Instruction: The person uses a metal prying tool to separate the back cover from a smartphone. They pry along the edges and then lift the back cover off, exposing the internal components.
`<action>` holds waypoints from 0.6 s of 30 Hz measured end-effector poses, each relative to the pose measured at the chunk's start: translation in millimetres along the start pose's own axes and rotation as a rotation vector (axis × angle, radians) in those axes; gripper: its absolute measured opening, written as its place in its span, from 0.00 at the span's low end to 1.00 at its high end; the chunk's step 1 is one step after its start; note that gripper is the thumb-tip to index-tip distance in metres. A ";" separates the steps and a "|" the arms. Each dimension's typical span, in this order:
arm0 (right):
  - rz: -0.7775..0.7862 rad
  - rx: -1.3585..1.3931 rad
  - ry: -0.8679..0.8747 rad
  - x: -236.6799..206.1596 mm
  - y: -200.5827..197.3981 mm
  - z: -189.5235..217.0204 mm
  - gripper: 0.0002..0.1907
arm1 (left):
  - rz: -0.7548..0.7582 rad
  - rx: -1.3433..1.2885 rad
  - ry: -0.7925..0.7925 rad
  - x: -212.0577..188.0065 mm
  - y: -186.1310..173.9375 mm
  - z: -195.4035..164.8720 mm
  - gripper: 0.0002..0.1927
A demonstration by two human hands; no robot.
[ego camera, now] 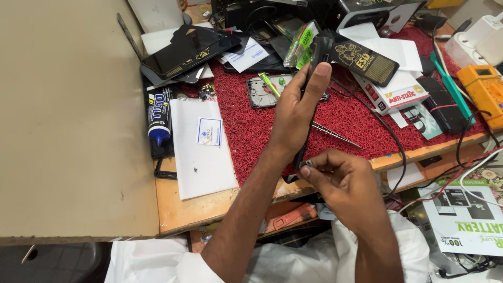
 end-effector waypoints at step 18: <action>-0.271 -0.650 -0.212 -19.4 28.8 57.2 0.05 | -0.137 0.158 -0.036 -0.4 2.3 -3.1 0.32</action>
Point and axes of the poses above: each hand's wrist, its own x-axis towards the middle knuckle, its own y-axis out of the palm, z = x × y, the point moved 4 cm from there along x, towards the middle knuckle, and after that the axes turned 3 degrees about x, right-handed, at the moved point
